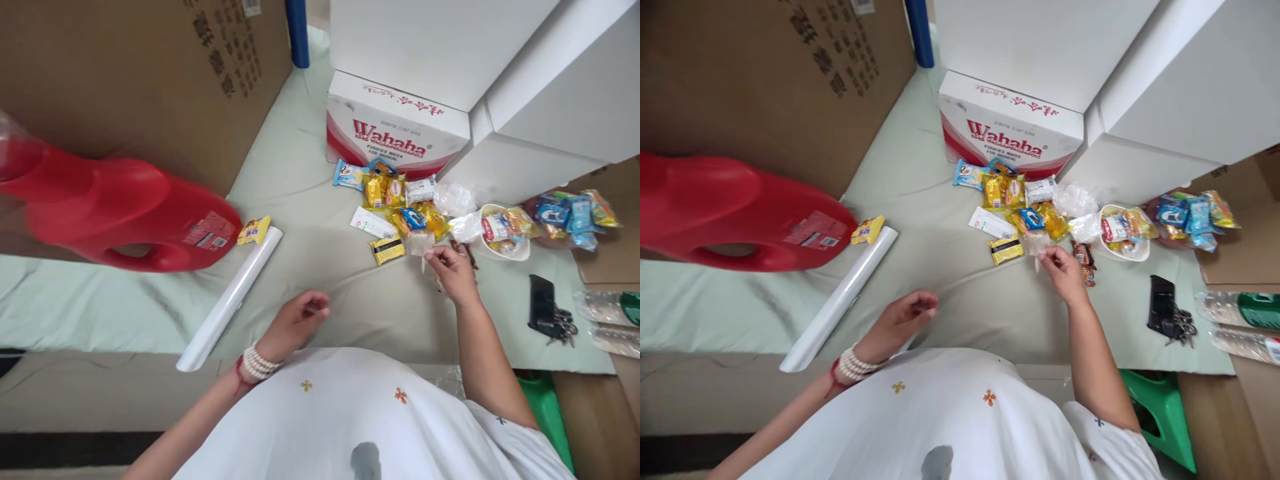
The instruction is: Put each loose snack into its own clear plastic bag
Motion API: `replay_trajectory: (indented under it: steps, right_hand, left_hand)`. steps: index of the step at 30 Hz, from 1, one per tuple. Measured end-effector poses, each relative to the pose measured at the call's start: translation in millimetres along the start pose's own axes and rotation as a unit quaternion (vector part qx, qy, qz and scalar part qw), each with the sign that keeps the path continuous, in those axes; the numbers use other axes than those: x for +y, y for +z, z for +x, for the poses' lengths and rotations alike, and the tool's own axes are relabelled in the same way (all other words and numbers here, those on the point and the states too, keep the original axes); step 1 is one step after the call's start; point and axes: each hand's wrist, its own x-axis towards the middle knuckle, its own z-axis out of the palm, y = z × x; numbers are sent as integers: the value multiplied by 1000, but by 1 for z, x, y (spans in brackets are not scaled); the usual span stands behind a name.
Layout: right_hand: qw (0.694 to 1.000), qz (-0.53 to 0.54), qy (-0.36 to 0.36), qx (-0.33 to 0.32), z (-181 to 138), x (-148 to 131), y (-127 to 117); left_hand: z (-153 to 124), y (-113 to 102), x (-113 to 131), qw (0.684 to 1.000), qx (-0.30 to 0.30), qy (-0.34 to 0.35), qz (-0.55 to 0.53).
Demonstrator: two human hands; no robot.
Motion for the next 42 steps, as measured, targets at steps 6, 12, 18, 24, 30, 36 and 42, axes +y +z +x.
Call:
replay_trajectory:
  steps: [6,12,18,24,30,36,42]
  right_hand:
    - [926,329,85,-164,-57,-58,76]
    - [851,477,182,-122,-67,-46,95]
    - [793,545,235,-138,-62,-41,95]
    - [781,577,197,-136,-57,-45,79]
    - [920,362,99,-118,-40,-58,72]
    - [893,300,103,-321,-32,-91,90]
    - [895,399,169,-106,-35,-77,100]
  left_hand:
    - [52,58,14,992,-25,59,-106]
    - [72,59,-3,979,-71,5,-190]
    - [63,33,-8,985,43,54,-159]
    - [49,2,-13,964,119,211,-110]
    - [33,-4,-2,898,58,415,131]
    - [27,-4,-1,823,103,495,261]
    - [22,-16,-25,853,136,430,261]
